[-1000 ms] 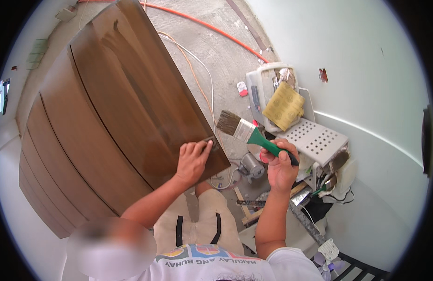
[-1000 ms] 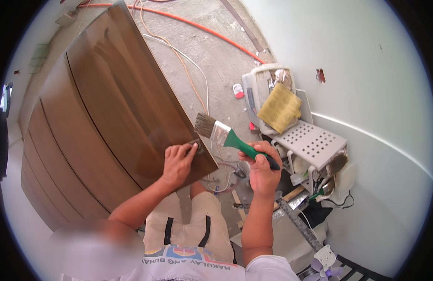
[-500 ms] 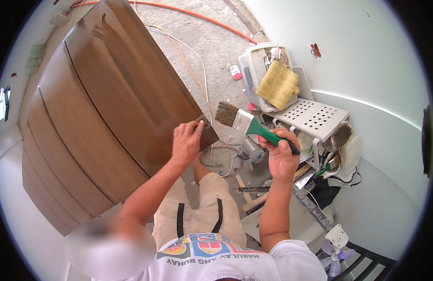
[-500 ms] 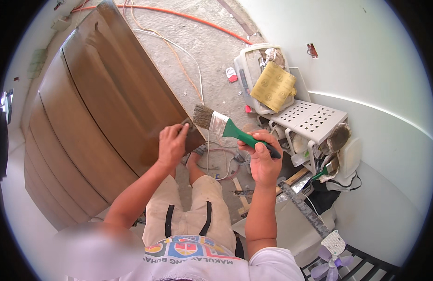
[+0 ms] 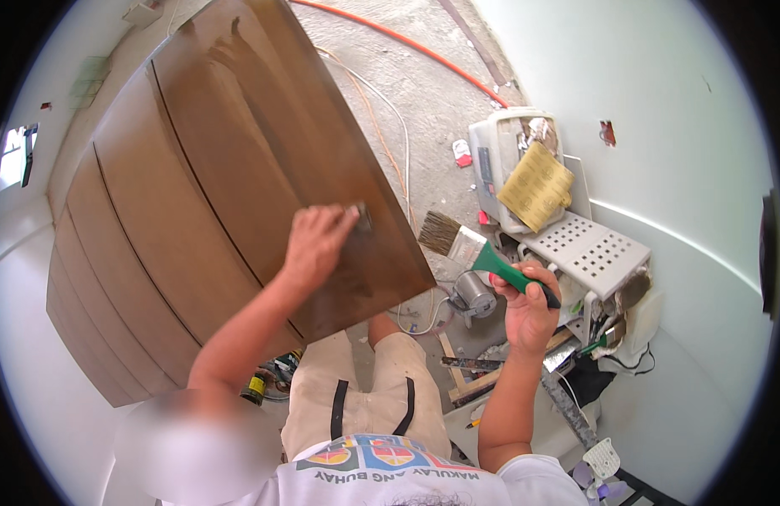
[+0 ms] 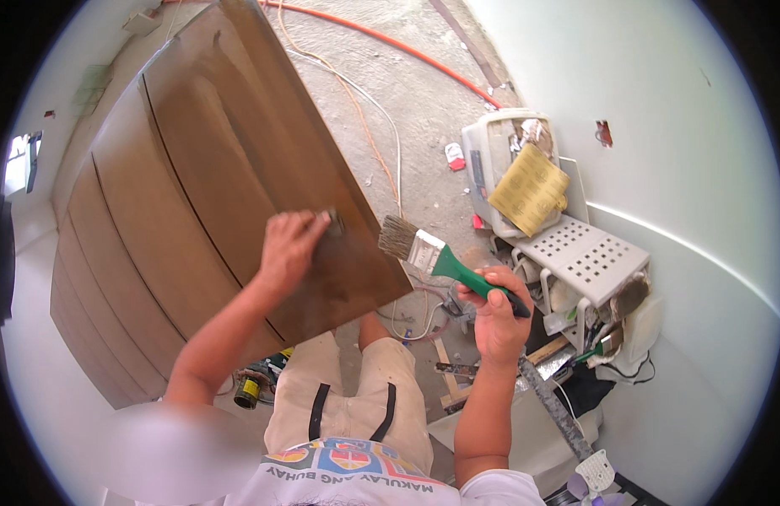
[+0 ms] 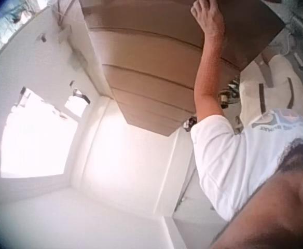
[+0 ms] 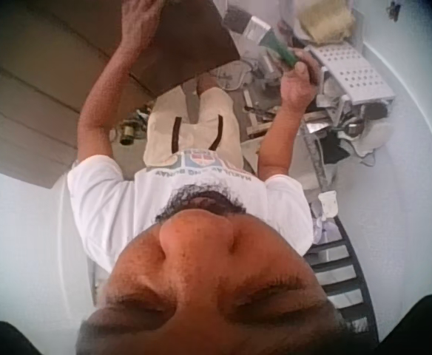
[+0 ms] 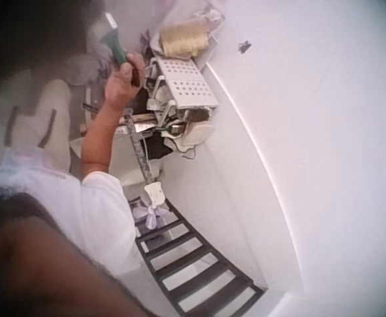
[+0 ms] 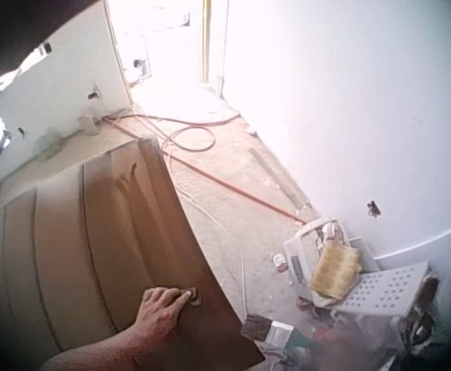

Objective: The person applies a liquid finish to a large wooden surface using a paintbrush and wipes the surface with a cloth. They repeatedly dip the brush into a container on the floor and spread the finish across the wood, alternating between brushing and wiping.

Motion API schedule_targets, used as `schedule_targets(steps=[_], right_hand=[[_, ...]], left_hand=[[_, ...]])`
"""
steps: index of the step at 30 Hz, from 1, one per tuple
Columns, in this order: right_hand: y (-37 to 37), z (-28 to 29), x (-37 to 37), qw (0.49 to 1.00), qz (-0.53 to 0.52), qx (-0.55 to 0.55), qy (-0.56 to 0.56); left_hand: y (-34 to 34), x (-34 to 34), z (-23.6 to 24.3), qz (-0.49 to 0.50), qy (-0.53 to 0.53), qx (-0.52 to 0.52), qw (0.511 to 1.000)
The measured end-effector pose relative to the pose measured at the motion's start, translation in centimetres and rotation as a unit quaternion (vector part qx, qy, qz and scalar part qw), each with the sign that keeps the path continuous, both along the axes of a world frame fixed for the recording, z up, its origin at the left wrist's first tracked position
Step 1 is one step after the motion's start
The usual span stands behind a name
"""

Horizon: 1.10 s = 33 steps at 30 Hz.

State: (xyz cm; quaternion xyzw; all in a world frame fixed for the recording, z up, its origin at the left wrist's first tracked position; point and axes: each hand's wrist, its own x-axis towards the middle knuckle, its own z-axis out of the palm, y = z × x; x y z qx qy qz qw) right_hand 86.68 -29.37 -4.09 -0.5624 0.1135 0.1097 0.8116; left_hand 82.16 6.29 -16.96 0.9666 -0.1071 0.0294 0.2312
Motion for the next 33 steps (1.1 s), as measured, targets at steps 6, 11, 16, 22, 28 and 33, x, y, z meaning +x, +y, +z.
schedule_targets(steps=[6, 11, 16, 22, 28, 33], right_hand=[[5.0, -1.2, 3.8, 0.999, 0.022, -0.027, -0.001], [9.6, -2.5, 7.0, 0.999, 0.036, -0.033, 0.008], [12.4, -3.5, 8.8, 0.999, 0.046, -0.027, 0.009], [13.4, -3.5, 9.5, 0.999, 0.031, -0.028, 0.012], [13.2, -2.9, 8.3, 0.999, 0.04, -0.018, 0.007], [10.9, -1.4, 6.5, 1.0, 0.016, -0.002, -0.023]], left_hand=[[16.9, 18.5, -3.1, 0.147, -0.104, 0.083, 0.98], [28.7, 31.2, -4.8, 0.199, -0.128, 0.112, 0.965], [35.2, 39.8, -5.8, 0.217, -0.142, 0.12, 0.958], [38.2, 43.5, -4.6, 0.238, -0.157, 0.1, 0.953], [31.7, 36.4, -4.7, 0.179, -0.106, 0.04, 0.977], [16.4, 21.4, -3.1, 0.118, -0.101, 0.051, 0.986]])
